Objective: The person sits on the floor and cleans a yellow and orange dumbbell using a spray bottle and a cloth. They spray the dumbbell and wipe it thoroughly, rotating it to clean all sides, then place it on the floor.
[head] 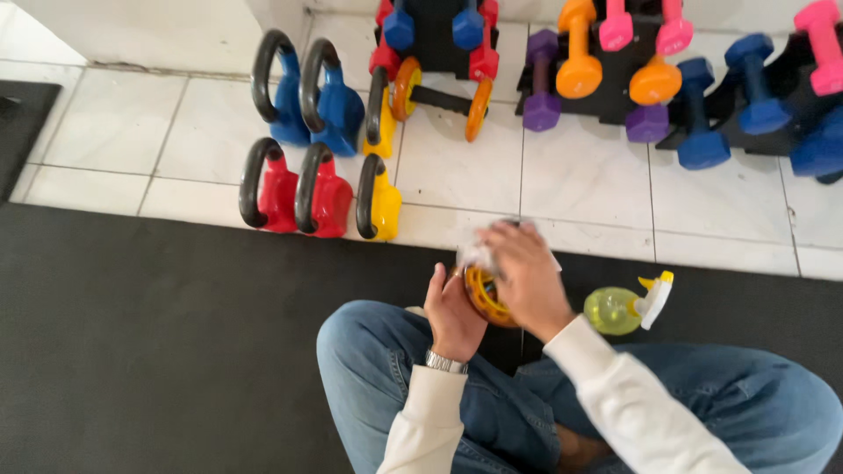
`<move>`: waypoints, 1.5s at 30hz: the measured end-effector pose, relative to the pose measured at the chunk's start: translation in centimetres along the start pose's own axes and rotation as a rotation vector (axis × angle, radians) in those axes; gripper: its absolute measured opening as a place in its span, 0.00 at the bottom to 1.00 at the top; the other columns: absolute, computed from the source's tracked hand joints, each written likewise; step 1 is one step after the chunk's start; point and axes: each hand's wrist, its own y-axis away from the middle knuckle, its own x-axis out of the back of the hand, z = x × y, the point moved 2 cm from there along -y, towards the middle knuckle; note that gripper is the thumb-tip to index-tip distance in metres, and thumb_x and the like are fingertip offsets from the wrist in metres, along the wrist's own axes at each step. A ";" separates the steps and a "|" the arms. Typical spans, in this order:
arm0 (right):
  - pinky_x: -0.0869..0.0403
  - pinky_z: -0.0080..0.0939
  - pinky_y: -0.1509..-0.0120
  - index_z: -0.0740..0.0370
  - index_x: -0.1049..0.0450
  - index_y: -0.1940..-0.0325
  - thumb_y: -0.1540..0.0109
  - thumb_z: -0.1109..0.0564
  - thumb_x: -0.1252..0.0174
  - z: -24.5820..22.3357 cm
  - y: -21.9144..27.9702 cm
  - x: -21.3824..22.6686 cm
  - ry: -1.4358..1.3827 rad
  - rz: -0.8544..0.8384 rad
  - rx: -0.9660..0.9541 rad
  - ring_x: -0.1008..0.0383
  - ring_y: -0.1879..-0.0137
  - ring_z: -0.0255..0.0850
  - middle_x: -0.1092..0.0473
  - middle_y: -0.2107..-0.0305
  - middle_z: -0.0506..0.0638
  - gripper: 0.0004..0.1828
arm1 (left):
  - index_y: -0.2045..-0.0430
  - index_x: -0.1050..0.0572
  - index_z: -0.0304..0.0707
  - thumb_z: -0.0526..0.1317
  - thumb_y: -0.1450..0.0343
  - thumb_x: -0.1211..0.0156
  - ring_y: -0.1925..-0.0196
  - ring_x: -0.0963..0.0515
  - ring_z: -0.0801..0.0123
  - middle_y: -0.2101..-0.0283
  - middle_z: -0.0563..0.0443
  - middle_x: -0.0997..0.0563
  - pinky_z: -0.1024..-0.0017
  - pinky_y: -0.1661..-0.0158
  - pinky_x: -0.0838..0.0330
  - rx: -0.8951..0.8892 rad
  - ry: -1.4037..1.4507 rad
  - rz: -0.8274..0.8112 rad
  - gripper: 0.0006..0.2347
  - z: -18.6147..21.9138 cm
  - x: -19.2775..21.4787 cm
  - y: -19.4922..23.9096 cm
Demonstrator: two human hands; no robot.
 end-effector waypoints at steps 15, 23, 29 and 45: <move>0.34 0.59 0.29 0.60 0.23 0.64 0.33 0.57 0.44 -4.0 -6.6 4.9 -0.399 -0.033 -0.050 0.22 0.46 0.51 0.24 0.61 0.52 0.07 | 0.37 0.31 0.31 0.77 0.34 0.61 0.34 0.28 0.43 0.37 0.35 0.27 0.53 0.36 0.34 0.065 -0.026 -0.121 0.46 0.8 -2.1 2.5; 0.26 0.53 0.40 0.61 0.21 0.67 0.37 0.52 0.37 -2.6 2.9 1.7 -0.555 -0.038 -0.108 0.18 0.59 0.52 0.23 0.73 0.50 0.10 | 0.42 0.25 0.32 0.77 0.37 0.53 0.43 0.21 0.44 0.45 0.35 0.20 0.55 0.40 0.27 0.033 0.060 0.048 0.45 1.4 0.8 0.4; 0.30 0.47 0.40 0.60 0.25 0.70 0.31 0.52 0.43 0.3 -1.5 3.9 -0.360 0.137 -0.140 0.26 0.56 0.47 0.28 0.71 0.51 0.15 | 0.34 0.33 0.29 0.76 0.33 0.64 0.33 0.30 0.41 0.35 0.32 0.28 0.52 0.34 0.36 0.029 -0.046 -0.087 0.47 0.7 -2.6 2.9; 0.33 0.48 0.33 0.50 0.25 0.50 0.29 0.51 0.60 0.8 -2.6 -0.5 -0.012 -0.461 -0.002 0.25 0.41 0.44 0.24 0.53 0.46 0.16 | 0.50 0.20 0.32 0.70 0.29 0.54 0.51 0.17 0.46 0.51 0.39 0.17 0.56 0.48 0.23 -0.078 -0.075 0.097 0.36 0.3 1.2 -0.2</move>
